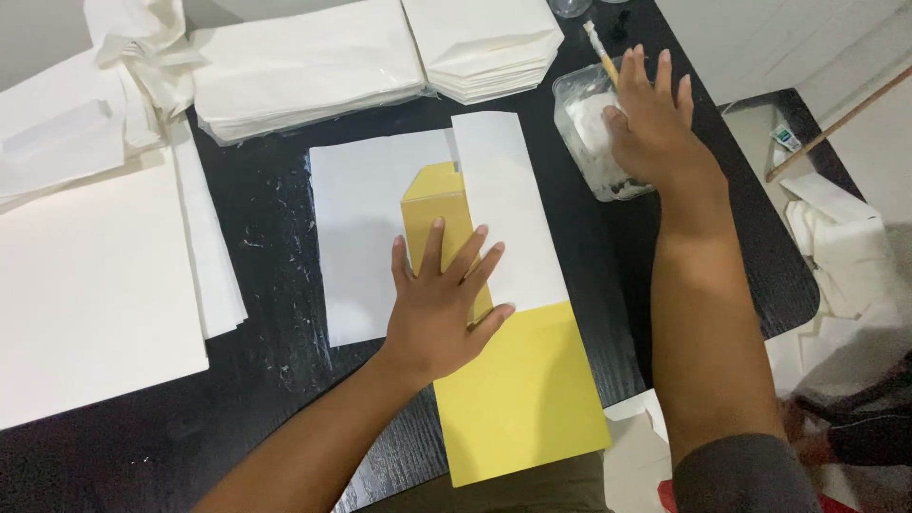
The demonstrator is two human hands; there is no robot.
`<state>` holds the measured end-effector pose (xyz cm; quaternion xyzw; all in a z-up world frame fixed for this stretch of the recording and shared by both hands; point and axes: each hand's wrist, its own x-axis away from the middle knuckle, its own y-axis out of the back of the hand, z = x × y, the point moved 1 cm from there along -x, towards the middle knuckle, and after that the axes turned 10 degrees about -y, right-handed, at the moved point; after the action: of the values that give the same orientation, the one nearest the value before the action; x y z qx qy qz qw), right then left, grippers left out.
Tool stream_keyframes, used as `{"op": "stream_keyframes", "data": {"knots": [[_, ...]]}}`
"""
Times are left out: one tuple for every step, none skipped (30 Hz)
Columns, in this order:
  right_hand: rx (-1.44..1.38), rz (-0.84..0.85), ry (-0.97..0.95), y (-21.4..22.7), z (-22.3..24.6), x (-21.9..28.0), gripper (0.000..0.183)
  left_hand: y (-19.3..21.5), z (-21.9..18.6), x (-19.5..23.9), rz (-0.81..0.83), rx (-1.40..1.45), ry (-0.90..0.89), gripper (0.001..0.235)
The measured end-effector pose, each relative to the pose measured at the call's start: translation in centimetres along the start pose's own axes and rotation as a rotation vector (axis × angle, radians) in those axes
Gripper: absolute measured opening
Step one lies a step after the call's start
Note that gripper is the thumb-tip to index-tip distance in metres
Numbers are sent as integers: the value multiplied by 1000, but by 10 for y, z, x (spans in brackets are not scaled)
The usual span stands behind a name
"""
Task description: Applying glue with a brush and folding paper sheets to assemble envelopes
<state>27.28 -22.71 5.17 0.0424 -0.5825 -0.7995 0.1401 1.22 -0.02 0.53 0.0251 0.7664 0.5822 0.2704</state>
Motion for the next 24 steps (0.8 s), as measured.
{"op": "stream_keyframes", "data": {"knots": [[-2, -1, 3, 5, 4, 6, 67, 0, 0, 0, 0, -4, 1, 67], [-46, -54, 42, 11, 10, 12, 71, 1, 0, 0, 0, 0, -3, 67], [-87, -107, 83, 17, 15, 18, 77, 2, 0, 1, 0, 5, -6, 67], [-88, -107, 87, 24, 31, 27, 77, 0, 0, 0, -2, 2, -3, 67], [-102, -143, 111, 30, 46, 36, 67, -1, 0, 0, 32, 24, 7, 68], [-115, -178, 134, 37, 62, 46, 57, -1, 1, 0, 66, 47, 16, 69], [-122, -181, 134, 17, 63, 46, 57, -2, 1, 1, 69, 41, 14, 69], [-110, -333, 405, -1, 67, 48, 47, -3, 1, 3, 44, 14, 10, 69], [-91, -480, 682, -18, 71, 50, 38, -4, 0, 3, 12, -13, 8, 69], [-93, -485, 685, -31, 79, 45, 38, 0, 0, -2, 10, -19, 6, 69], [96, -304, 583, -51, 86, 43, 55, 2, -2, -1, 113, -23, 39, 72], [282, -121, 477, -71, 92, 40, 74, 4, -3, -1, 215, -27, 71, 76], [277, -115, 482, -81, 95, 41, 74, 0, -5, 2, 221, -27, 78, 76], [225, -64, 464, -92, 99, 42, 75, -4, -7, 5, 158, -74, 69, 74], [179, -18, 450, -101, 102, 41, 76, -8, -8, 6, 88, -123, 60, 72], [179, -16, 457, -99, 105, 42, 76, -10, -8, 6, 87, -126, 67, 72], [137, -15, 439, -98, 109, 44, 76, -11, -9, 7, 18, -169, 50, 71], [95, -12, 420, -97, 112, 46, 77, -12, -9, 8, -51, -213, 33, 71], [94, -7, 425, -96, 115, 46, 77, -12, -10, 8, -48, -213, 40, 71], [73, 7, 412, -96, 116, 46, 76, -12, -10, 9, -60, -224, 33, 71], [48, 17, 397, -94, 118, 46, 75, -12, -10, 8, -71, -237, 21, 71], [44, 20, 399, -96, 120, 46, 75, -6, -10, 8, -66, -240, 23, 71], [34, 10, 386, -98, 120, 46, 75, -1, -10, 8, -82, -235, -6, 68], [23, 0, 372, -100, 119, 46, 76, 3, -11, 7, -97, -231, -34, 65]]}}
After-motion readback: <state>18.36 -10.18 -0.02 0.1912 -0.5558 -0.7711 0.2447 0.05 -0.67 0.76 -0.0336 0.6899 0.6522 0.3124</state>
